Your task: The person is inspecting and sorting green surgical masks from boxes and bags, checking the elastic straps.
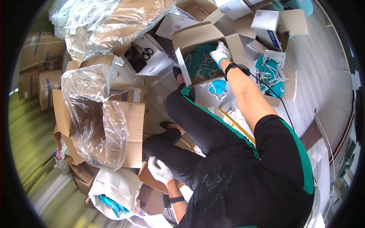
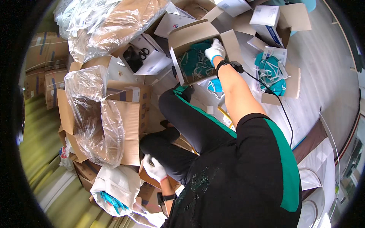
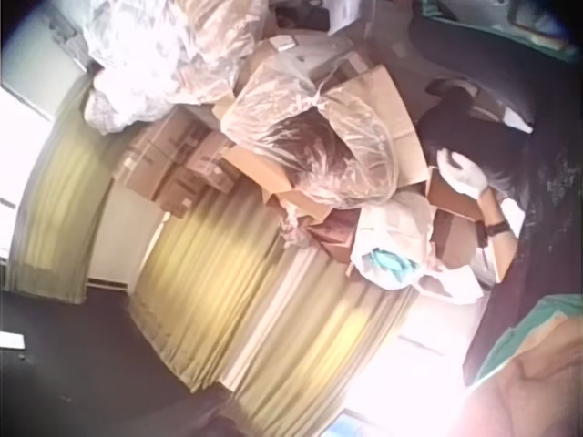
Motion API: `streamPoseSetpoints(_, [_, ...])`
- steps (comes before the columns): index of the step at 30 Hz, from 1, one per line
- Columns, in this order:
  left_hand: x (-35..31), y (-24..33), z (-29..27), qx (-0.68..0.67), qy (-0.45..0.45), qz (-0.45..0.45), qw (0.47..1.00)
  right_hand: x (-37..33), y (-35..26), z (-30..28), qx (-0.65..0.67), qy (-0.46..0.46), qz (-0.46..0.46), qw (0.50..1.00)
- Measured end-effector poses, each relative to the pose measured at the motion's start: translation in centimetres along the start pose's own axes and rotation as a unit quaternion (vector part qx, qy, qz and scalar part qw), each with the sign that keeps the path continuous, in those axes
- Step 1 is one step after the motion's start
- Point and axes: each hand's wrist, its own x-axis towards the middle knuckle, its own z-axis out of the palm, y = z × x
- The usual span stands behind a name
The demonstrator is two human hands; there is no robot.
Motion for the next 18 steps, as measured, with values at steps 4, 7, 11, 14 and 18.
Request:
streamPoseSetpoints(4, [-2.0, -0.7, -1.0, 0.018, -0.026, -0.076, 0.997, 1.0, 0.2, 1.8, -0.032, 0.016, -0.042, 0.998])
streamPoseSetpoints(7, [-2.2, -1.2, -1.1, 0.003, -0.036, -0.124, 0.992, 0.7, -0.6, 2.5, -0.067, -0.003, -0.068, 0.995])
streamPoseSetpoints(11, [-1.3, -0.9, -0.7, -0.023, -0.034, -0.152, 0.988, 0.2, -1.4, 2.5, -0.017, -0.036, -0.054, 0.998])
streamPoseSetpoints(14, [-0.6, -1.3, -0.4, -0.024, -0.039, -0.149, 0.988, -0.5, -2.1, 3.2, 0.067, 0.0, -0.016, 0.998])
streamPoseSetpoints(18, [-0.6, -1.9, -0.2, -0.033, -0.038, -0.151, 0.987, -1.3, -3.0, 3.6, 0.075, 0.052, 0.005, 0.996])
